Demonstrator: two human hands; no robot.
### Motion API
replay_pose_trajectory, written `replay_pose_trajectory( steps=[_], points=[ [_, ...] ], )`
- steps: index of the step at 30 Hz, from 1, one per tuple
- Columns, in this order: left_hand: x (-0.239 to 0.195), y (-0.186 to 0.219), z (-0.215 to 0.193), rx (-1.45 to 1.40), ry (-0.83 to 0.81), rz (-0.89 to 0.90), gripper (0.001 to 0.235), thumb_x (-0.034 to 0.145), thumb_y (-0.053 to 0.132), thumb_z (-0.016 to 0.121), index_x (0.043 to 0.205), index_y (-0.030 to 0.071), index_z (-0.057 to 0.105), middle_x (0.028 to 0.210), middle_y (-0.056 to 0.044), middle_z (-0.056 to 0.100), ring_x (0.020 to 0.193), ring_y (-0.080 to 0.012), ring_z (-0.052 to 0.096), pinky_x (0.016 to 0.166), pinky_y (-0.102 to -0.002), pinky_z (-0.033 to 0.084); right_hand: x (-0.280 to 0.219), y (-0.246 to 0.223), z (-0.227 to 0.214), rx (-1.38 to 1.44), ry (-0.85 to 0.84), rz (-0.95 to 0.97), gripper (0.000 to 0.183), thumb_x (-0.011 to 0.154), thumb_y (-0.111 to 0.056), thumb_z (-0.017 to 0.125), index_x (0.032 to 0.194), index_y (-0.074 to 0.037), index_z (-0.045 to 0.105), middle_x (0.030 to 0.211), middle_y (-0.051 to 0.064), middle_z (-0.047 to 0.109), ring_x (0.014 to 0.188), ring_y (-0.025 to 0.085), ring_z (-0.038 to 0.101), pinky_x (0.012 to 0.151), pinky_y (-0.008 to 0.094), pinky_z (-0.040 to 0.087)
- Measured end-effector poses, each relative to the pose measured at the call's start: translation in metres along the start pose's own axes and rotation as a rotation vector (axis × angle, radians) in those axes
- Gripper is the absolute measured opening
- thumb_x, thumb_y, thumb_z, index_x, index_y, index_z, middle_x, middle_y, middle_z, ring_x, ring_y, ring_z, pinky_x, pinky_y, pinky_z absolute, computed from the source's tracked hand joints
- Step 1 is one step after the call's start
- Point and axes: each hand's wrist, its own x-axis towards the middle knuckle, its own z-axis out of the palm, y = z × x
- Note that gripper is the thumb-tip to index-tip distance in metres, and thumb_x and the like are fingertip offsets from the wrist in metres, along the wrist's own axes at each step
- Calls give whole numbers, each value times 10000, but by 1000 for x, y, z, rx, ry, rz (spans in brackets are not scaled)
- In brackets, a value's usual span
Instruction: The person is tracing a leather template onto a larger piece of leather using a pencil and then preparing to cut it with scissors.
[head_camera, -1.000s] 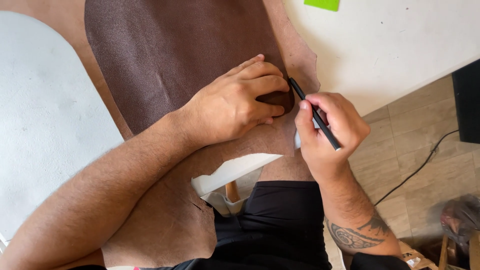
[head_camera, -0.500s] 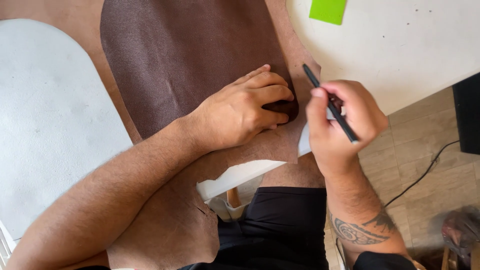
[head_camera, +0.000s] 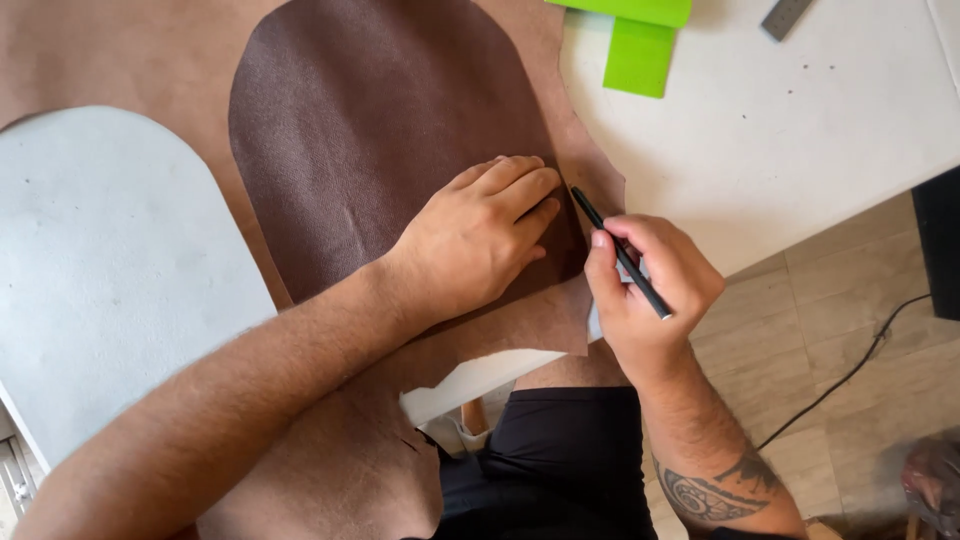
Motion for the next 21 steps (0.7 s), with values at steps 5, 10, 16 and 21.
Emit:
replay_pose_trajectory(
  steps=[5, 10, 16, 21],
  points=[
    [0, -24, -7, -6, -39, 149, 576, 845, 447, 822, 1226, 33, 698, 1331, -91, 627, 1234, -292, 569, 1016, -444, 493, 2, 1, 4, -19, -24, -6, 98, 1018, 0, 660, 960, 78, 676, 841, 174, 700, 715, 278, 640, 682, 377, 527],
    [-3, -25, -10, -99, -11, 152, 430, 1003, 358, 707, 1246, 4, 708, 1387, -150, 615, 1315, -326, 559, 1166, -501, 447, 7, 2, 6, -2, -53, -24, 77, 998, 38, 651, 947, 94, 665, 829, 193, 687, 707, 299, 650, 672, 377, 535],
    [-4, -24, -9, -119, -10, 130, 420, 997, 333, 711, 1256, 3, 698, 1398, -178, 598, 1329, -342, 556, 1173, -512, 452, 10, 0, 7, -10, -81, -27, 60, 986, 62, 658, 946, 107, 660, 852, 206, 698, 737, 324, 673, 704, 401, 554],
    [-6, -23, -8, -150, -7, 120, 406, 998, 308, 701, 1245, -13, 699, 1397, -182, 610, 1349, -344, 549, 1173, -513, 449, 12, 1, 8, -1, -90, -61, 49, 978, 73, 663, 952, 114, 664, 848, 208, 699, 732, 323, 677, 690, 401, 566]
  ],
)
